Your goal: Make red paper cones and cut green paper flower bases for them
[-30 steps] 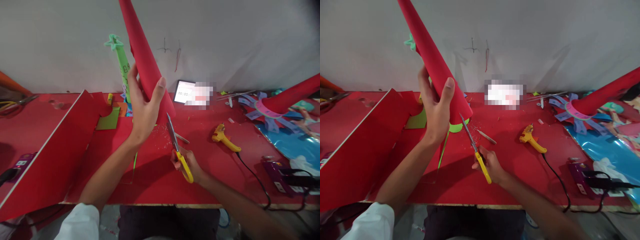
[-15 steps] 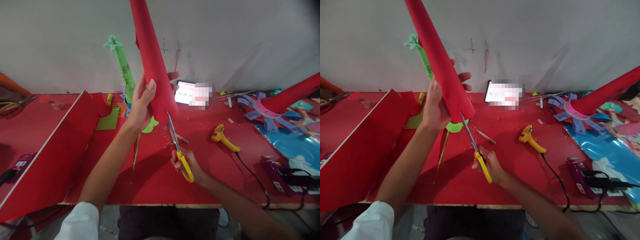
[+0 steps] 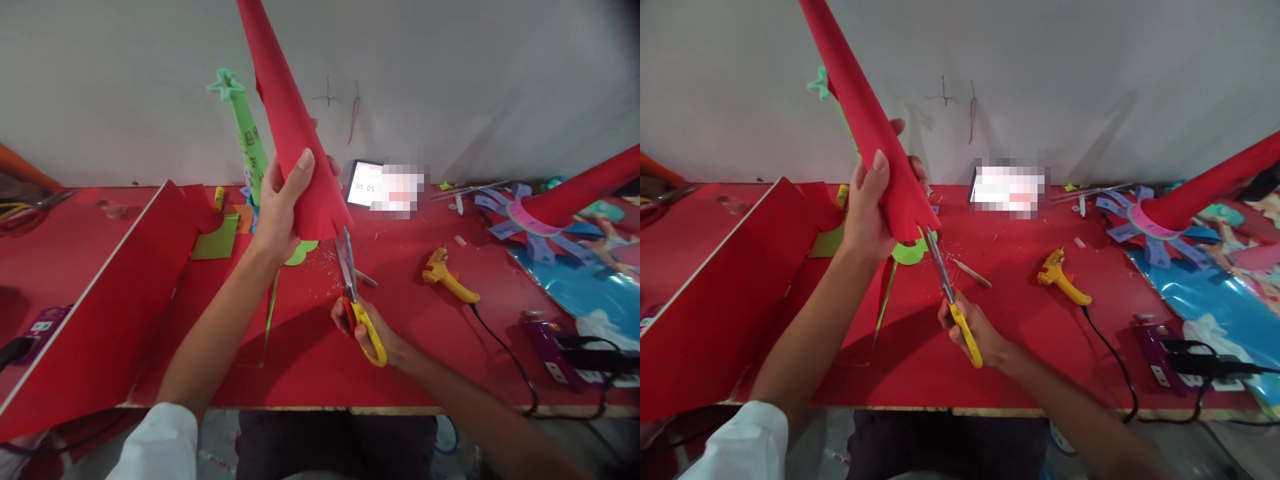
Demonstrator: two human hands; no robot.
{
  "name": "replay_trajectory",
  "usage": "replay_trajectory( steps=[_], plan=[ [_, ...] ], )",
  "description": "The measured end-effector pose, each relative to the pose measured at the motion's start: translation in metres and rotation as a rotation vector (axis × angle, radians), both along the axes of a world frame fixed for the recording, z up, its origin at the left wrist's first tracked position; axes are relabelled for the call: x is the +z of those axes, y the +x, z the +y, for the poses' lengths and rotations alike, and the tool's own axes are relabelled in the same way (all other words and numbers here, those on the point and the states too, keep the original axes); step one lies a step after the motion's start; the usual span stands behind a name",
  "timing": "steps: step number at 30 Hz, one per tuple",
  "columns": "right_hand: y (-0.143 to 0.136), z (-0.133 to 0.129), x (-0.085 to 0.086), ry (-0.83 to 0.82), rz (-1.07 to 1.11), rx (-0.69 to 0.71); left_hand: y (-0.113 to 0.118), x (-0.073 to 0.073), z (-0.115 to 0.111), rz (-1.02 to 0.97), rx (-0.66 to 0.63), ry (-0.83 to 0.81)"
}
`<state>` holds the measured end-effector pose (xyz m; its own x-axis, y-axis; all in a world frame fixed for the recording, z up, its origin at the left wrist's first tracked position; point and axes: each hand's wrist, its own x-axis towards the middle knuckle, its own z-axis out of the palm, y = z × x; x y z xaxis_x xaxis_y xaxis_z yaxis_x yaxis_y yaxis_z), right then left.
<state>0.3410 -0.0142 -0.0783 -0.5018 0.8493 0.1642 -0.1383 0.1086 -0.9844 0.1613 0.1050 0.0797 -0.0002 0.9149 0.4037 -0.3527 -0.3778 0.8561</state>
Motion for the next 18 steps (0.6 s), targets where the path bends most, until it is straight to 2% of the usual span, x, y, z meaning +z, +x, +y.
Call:
replay_trajectory(
  steps=[4, 8, 13, 18],
  plan=[
    [0.0019, 0.0014, 0.0005, 0.004, -0.069, 0.002, -0.0003, 0.0042, -0.0018, -0.019, 0.07, -0.029],
    [0.0042, 0.0018, -0.0005, -0.029, -0.108, -0.011, 0.0033, 0.003, -0.0044, -0.064, 0.123, 0.009],
    [0.0057, 0.0022, -0.0016, -0.021, -0.137, -0.046, 0.008, -0.0002, -0.0089, -0.002, 0.253, 0.079],
    [0.0057, 0.0037, 0.0006, -0.008, -0.152, -0.051, 0.0034, 0.0, -0.0089, -0.007, 0.298, 0.067]
  ],
)
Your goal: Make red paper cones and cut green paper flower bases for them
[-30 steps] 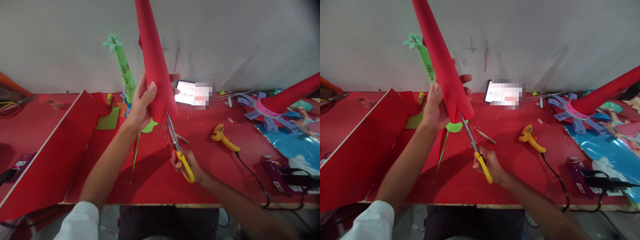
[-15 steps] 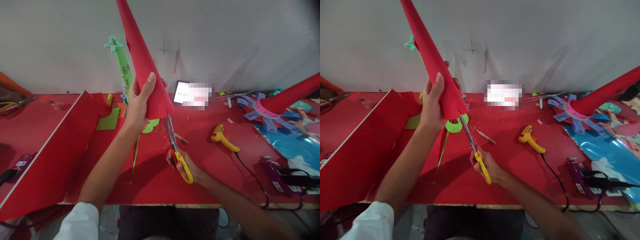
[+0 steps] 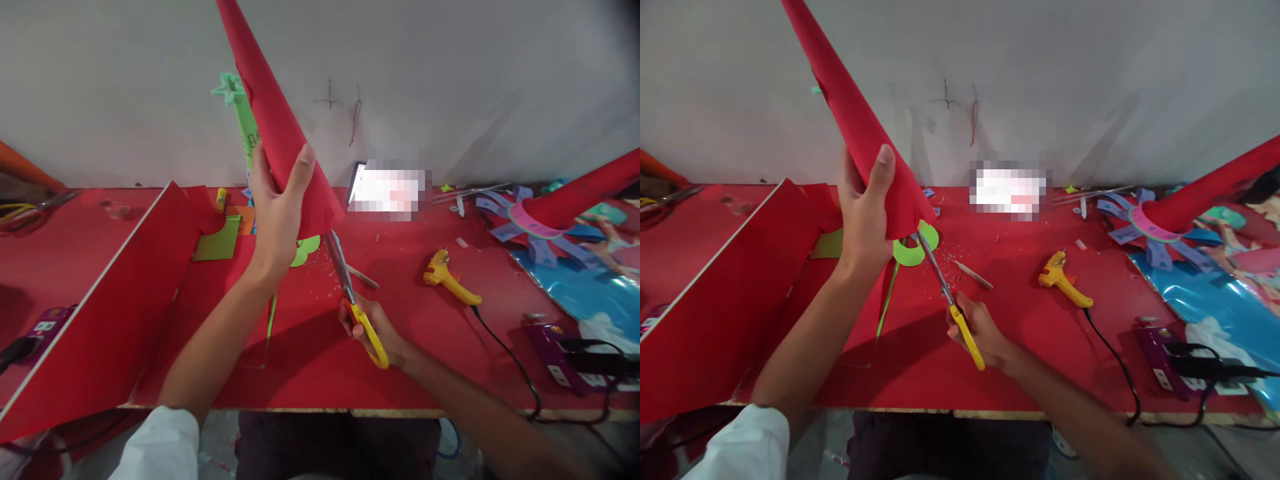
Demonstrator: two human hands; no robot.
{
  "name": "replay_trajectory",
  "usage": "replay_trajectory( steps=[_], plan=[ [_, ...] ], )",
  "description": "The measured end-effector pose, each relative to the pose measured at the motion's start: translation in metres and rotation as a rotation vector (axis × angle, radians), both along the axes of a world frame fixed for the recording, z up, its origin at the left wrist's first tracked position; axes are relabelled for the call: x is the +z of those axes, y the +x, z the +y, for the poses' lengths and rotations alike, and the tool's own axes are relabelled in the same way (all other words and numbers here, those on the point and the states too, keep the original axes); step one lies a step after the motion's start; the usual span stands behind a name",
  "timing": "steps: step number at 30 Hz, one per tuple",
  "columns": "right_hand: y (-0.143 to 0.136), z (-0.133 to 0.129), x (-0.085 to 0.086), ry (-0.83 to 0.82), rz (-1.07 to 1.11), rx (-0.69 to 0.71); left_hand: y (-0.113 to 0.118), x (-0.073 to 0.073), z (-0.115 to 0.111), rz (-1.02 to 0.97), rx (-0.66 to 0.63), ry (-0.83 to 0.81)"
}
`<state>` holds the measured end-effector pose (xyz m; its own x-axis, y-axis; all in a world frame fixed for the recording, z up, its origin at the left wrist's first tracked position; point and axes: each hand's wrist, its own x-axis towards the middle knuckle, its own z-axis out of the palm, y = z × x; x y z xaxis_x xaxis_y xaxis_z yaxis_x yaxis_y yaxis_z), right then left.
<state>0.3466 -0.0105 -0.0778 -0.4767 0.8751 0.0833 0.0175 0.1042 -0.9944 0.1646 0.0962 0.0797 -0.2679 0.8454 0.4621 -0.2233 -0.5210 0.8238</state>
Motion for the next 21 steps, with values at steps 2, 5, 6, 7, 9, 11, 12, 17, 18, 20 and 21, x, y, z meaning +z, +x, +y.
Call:
replay_trajectory(
  steps=[2, 5, 6, 7, 9, 11, 12, 17, 18, 20, 21],
  plan=[
    [0.0, 0.0, 0.001, 0.001, -0.001, 0.009, -0.001, 0.001, 0.0, -0.03, -0.007, -0.011],
    [-0.001, -0.001, 0.003, 0.013, -0.006, 0.001, 0.002, 0.002, -0.003, -0.024, -0.012, -0.008],
    [-0.001, -0.001, 0.003, 0.016, -0.005, -0.005, 0.004, 0.002, -0.005, -0.012, -0.008, 0.004],
    [-0.001, -0.001, 0.003, 0.017, -0.002, -0.01, 0.007, 0.002, -0.007, 0.006, -0.006, 0.012],
    [-0.001, -0.001, 0.0, 0.017, 0.01, -0.018, 0.01, 0.002, -0.01, 0.044, -0.002, 0.02],
    [-0.001, -0.001, -0.004, 0.018, 0.028, -0.025, 0.013, 0.0, -0.011, 0.065, 0.005, 0.033],
    [0.0, -0.001, -0.006, 0.013, 0.034, -0.028, 0.014, -0.001, -0.011, 0.072, 0.01, 0.034],
    [0.001, -0.002, -0.013, 0.0, 0.032, -0.058, 0.014, -0.004, -0.008, 0.103, 0.046, -0.004],
    [0.001, -0.002, -0.013, 0.001, 0.027, -0.063, 0.014, -0.004, -0.008, 0.109, 0.053, -0.007],
    [0.001, -0.002, -0.012, 0.001, 0.016, -0.065, 0.014, -0.003, -0.009, 0.119, 0.056, 0.003],
    [0.001, -0.002, -0.011, 0.0, 0.012, -0.068, 0.013, -0.003, -0.009, 0.125, 0.055, 0.01]
  ],
)
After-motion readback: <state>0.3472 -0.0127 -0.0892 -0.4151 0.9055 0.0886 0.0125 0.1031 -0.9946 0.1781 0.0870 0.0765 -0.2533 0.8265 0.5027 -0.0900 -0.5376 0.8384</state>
